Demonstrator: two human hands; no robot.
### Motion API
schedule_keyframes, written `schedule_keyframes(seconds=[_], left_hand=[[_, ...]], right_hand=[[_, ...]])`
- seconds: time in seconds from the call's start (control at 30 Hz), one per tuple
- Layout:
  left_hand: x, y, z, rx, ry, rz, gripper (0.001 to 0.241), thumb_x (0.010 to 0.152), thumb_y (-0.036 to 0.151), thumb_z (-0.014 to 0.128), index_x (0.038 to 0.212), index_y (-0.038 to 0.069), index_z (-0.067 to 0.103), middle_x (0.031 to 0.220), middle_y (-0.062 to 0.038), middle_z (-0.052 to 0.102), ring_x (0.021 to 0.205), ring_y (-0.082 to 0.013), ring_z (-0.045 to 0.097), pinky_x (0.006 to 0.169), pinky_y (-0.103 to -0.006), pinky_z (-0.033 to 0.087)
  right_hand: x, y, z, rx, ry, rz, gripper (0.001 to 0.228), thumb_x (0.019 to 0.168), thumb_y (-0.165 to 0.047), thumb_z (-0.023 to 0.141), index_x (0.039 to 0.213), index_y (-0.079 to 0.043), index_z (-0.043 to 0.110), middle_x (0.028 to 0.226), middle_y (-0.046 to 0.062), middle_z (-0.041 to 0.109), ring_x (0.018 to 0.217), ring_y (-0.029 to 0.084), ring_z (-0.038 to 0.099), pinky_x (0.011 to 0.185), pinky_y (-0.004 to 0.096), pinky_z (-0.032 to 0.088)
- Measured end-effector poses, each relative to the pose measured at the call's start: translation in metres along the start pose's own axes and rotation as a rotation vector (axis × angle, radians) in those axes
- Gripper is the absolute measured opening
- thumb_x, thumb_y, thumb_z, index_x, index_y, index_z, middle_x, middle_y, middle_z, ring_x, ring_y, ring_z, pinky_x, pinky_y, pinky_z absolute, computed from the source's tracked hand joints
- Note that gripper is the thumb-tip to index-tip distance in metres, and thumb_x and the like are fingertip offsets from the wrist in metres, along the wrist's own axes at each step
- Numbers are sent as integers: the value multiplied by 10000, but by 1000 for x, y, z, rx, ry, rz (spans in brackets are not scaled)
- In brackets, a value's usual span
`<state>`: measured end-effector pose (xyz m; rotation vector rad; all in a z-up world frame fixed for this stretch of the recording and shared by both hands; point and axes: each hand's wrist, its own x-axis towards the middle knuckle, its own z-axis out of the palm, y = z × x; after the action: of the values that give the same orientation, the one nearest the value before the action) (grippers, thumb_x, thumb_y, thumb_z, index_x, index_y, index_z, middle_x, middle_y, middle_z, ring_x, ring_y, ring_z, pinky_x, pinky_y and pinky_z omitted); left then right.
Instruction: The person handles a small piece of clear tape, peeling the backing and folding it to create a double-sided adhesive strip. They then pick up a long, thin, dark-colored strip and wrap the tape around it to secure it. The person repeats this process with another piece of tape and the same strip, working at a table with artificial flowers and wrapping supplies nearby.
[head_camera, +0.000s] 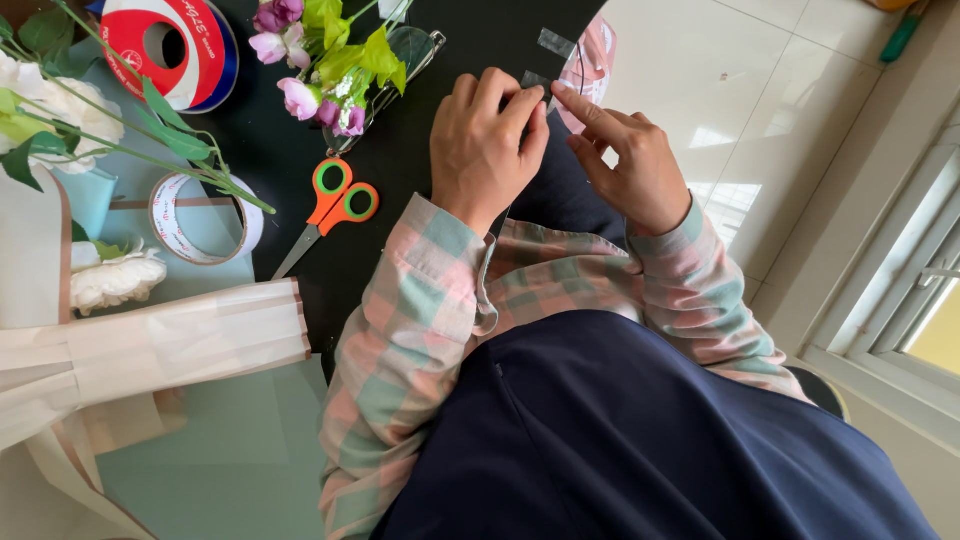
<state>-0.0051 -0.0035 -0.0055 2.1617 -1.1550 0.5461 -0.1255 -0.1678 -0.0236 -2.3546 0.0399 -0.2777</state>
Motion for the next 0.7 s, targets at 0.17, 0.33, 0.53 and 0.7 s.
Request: schedule_keyframes(seconds=[0.17,0.33,0.53,0.7], left_hand=[[-2,2,1,0,-13,25,87,963,159,688,898,108,714,886,-25,529,716,-246,501,548,-360,448],[-3,1,3,35,-5,21,64,960,179,698,954,132,741,898,-12,546,730,-237,520,551,-348,452],[-5,0,1,142,-80,-115,167,929,211,695,1091,174,715,983,-25,569,794,-264,561,606,-408,456],[-4,-1,1,157,-46,-131,128,920,211,692,1042,183,717,967,-18,568,774,-272,551,603,-428,431]], right_hand=[[-2,0,-3,4,14,-22,523,1054,66,671,1531,-121,566,913,52,686,676,188,554,770,338,497],[1,-2,-5,-34,32,-35,514,1065,56,670,1538,-113,558,924,55,700,694,203,564,785,357,495],[15,-6,0,-80,0,-93,564,1081,27,658,1584,-164,488,936,49,680,728,195,625,804,373,517],[19,-5,6,-100,-1,-68,566,1020,36,664,1538,-170,562,779,37,659,643,184,601,739,352,524]])
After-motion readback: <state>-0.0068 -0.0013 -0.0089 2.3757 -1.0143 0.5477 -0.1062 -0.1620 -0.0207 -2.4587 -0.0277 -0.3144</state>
